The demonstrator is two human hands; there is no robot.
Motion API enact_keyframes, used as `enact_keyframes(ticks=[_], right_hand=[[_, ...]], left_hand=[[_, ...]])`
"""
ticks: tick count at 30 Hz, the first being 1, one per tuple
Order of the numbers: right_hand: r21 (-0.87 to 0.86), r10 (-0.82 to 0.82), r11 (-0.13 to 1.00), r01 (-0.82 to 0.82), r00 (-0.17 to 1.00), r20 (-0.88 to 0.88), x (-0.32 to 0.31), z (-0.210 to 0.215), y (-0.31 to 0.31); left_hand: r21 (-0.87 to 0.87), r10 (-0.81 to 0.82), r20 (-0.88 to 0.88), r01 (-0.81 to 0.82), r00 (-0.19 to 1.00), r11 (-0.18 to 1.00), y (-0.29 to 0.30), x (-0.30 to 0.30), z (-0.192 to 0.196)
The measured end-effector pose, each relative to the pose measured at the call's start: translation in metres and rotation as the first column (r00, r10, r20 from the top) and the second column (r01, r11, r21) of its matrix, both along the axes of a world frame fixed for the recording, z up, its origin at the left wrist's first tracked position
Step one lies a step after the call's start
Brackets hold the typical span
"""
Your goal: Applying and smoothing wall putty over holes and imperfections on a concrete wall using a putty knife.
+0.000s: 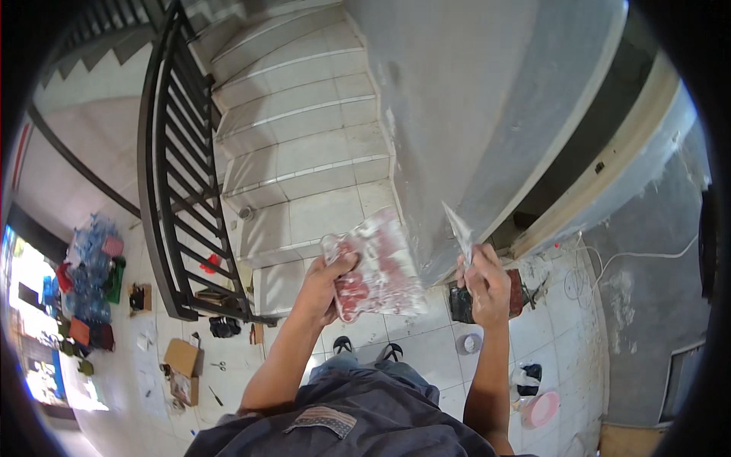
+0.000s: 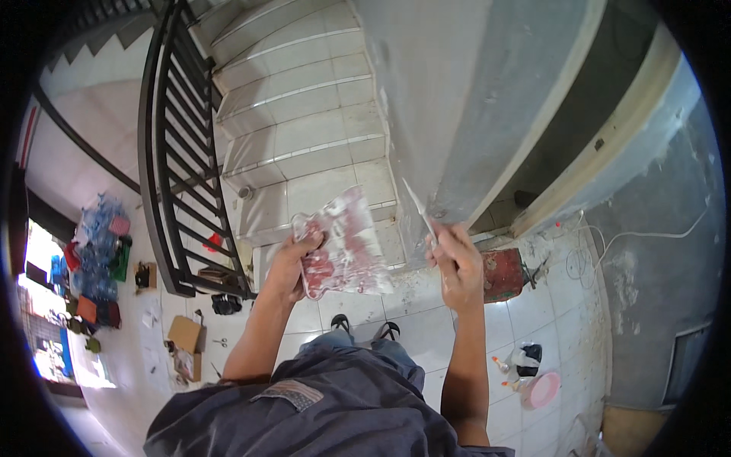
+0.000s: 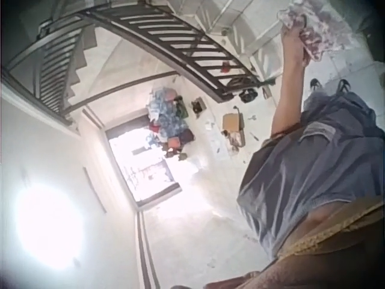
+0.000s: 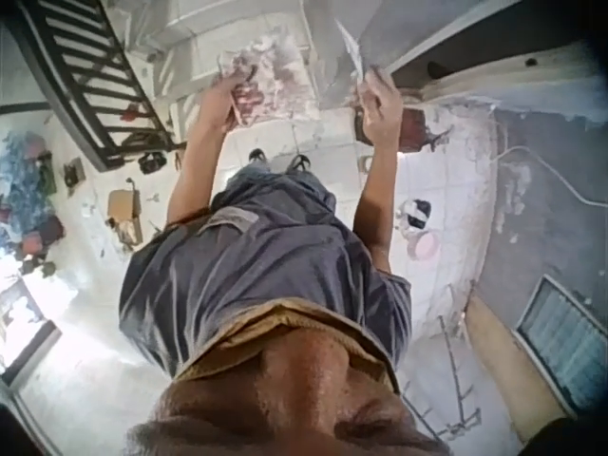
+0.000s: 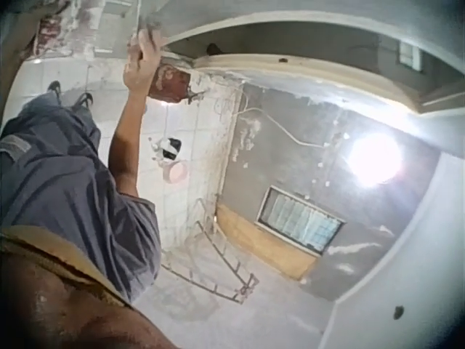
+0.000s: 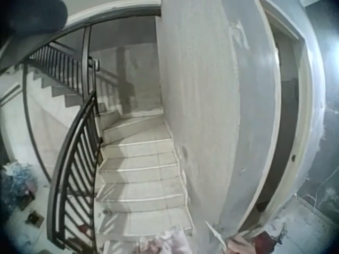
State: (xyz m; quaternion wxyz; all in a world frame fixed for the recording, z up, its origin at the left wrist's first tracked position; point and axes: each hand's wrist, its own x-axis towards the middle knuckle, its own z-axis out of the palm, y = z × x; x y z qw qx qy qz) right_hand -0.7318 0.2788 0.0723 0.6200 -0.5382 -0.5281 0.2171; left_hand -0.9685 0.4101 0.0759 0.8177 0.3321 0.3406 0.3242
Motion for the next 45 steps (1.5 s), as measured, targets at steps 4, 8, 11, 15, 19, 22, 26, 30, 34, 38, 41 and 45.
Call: enact_keyframes(ticks=[4,8,11,15,19,22,26,30,34,38,41,45], right_hand=[[0.11,-0.096,0.993,0.05,0.879,0.467,-0.026,0.0,0.005],[0.11,-0.119,0.991,0.071,0.846,0.519,-0.045,0.0,0.005],[0.105,-0.098,0.993,0.046,0.813,0.574,-0.045,-0.005,0.005],[0.085,-0.111,0.994,0.073,0.761,0.639,-0.041,-0.02,0.009],[-0.014,-0.123,0.975,0.222,0.587,0.8,-0.031,-0.039,0.007],[-0.036,-0.247,0.917,0.397,0.635,0.732,-0.035,-0.059,0.001],[-0.234,-0.348,0.894,0.383,0.921,0.178,-0.036,-0.062,-0.025],[-0.27,-0.159,0.962,0.05,0.904,-0.397,-0.09,-0.011,-0.029],[-0.275,-0.047,0.951,-0.143,0.812,-0.582,-0.111,-0.006,-0.019],[-0.307,-0.062,0.94,-0.149,0.81,-0.583,-0.105,-0.017,-0.014],[-0.322,-0.064,0.935,-0.149,0.821,-0.567,-0.103,-0.022,-0.014],[-0.307,-0.044,0.935,-0.179,0.799,-0.6,-0.101,-0.025,-0.011]], left_hand=[[-0.036,-0.076,0.125,0.081,0.989,0.996,0.015,-0.003,0.014],[-0.058,-0.128,0.128,0.136,0.983,0.989,0.027,-0.013,0.024],[-0.056,-0.168,0.138,0.177,0.976,0.983,0.034,-0.018,0.015],[-0.027,-0.201,0.148,0.207,0.968,0.978,0.043,-0.025,0.004],[-0.004,-0.207,0.17,0.211,0.963,0.977,0.051,-0.034,0.001],[0.053,-0.187,0.106,0.182,0.977,0.982,0.054,-0.035,0.006],[0.113,-0.078,0.057,0.071,0.995,0.991,0.054,-0.032,0.01],[0.191,-0.008,0.08,-0.008,0.997,0.982,0.062,-0.029,-0.008],[0.197,0.065,0.098,-0.084,0.993,0.977,0.059,-0.014,0.001],[0.206,0.016,0.114,-0.039,0.993,0.978,0.063,-0.013,-0.011],[0.283,0.018,0.093,-0.044,0.995,0.958,0.059,-0.009,-0.01],[0.319,0.041,0.049,-0.054,0.998,0.946,0.055,-0.009,-0.007]])
